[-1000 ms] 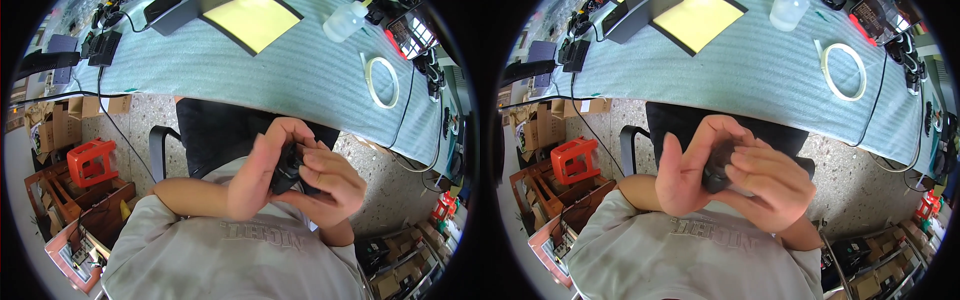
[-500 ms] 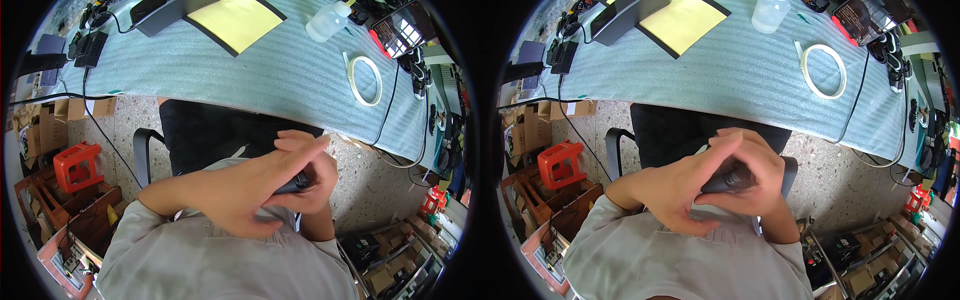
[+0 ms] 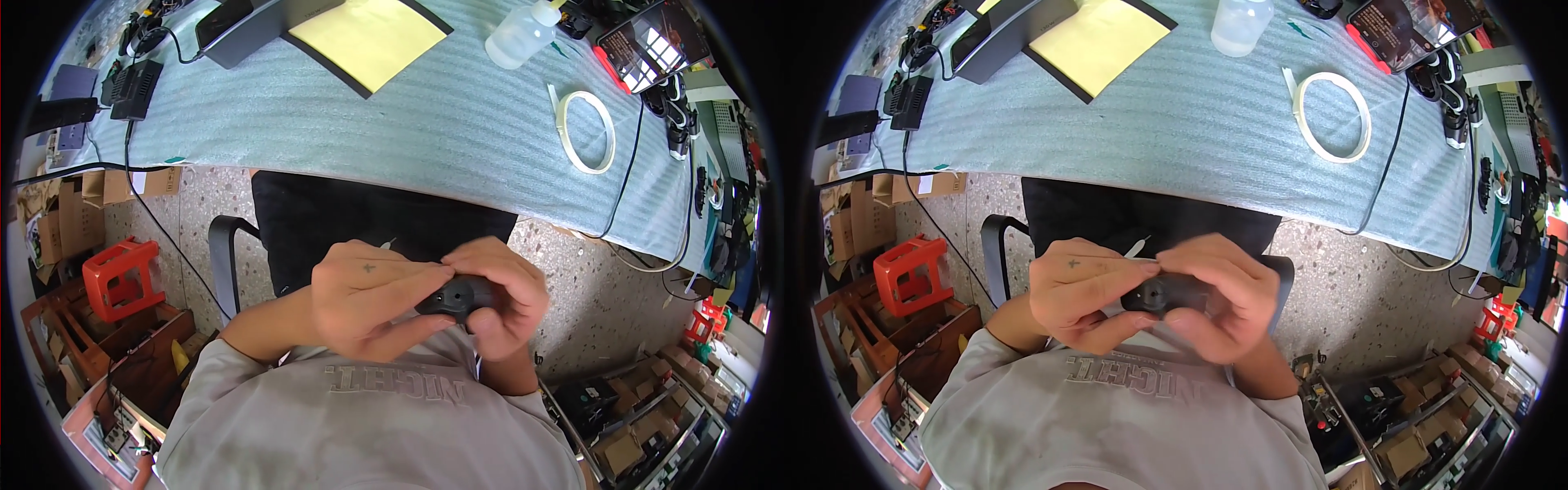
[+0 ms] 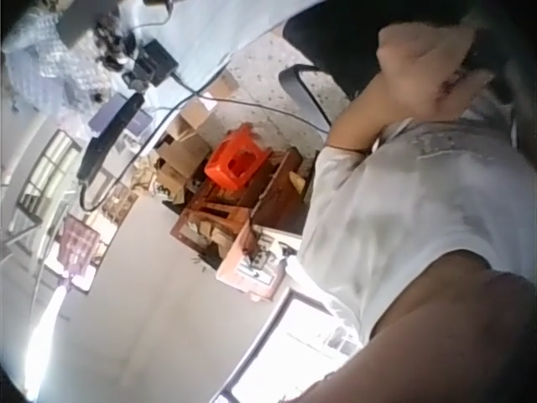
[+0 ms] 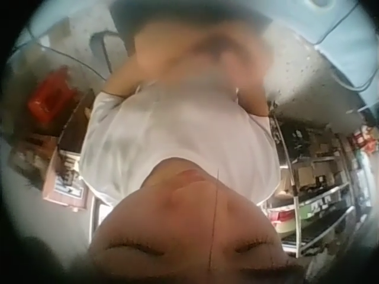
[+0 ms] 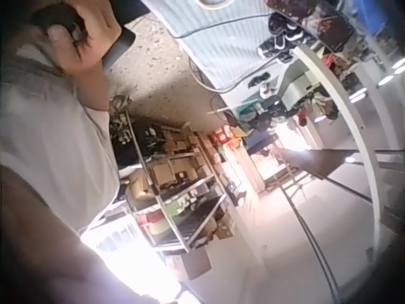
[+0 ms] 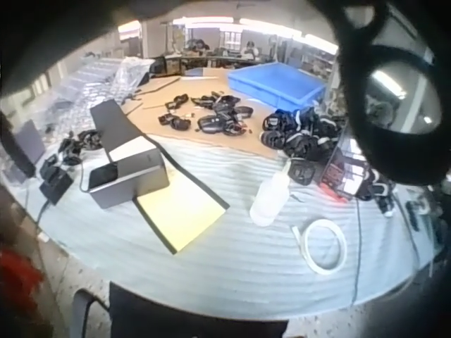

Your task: The person assembles the internal electronic parts and housing of a computer mouse by hand, using a glue bottle and a tape roll to secure the components.

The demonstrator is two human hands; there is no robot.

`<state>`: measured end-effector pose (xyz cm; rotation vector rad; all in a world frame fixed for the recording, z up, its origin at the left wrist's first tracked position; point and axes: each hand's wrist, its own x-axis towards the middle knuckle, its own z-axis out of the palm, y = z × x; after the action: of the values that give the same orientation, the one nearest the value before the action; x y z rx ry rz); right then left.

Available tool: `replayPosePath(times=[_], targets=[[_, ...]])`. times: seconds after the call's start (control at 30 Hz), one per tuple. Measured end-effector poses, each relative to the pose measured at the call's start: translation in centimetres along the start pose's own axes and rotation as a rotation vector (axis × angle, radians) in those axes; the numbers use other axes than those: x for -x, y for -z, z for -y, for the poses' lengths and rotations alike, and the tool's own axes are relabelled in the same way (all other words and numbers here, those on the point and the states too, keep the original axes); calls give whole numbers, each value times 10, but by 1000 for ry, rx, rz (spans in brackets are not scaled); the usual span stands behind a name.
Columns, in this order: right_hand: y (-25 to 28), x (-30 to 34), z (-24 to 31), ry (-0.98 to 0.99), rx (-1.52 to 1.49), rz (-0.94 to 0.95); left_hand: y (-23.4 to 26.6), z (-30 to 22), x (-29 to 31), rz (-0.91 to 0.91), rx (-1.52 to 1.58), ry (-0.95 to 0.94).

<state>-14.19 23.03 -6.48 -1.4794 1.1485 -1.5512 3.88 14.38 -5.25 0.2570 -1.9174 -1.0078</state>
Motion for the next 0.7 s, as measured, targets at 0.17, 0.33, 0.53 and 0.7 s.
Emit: replayPosePath(times=[0.17, 0.33, 0.53, 0.7], targets=[[8, -20, 22, 143, 245, 33, 0, 3, -8, 61, -2, -52], [1, -9, 15, 21, 210, -127, -4, 0, -26, 70, -62, 47], [-22, -13, 28, 292, 568, -239, -15, -2, -11, -107, 341, 406], [-38, -4, 28, 416, 554, -257, -22, 0, -9, -220, 355, 262]])
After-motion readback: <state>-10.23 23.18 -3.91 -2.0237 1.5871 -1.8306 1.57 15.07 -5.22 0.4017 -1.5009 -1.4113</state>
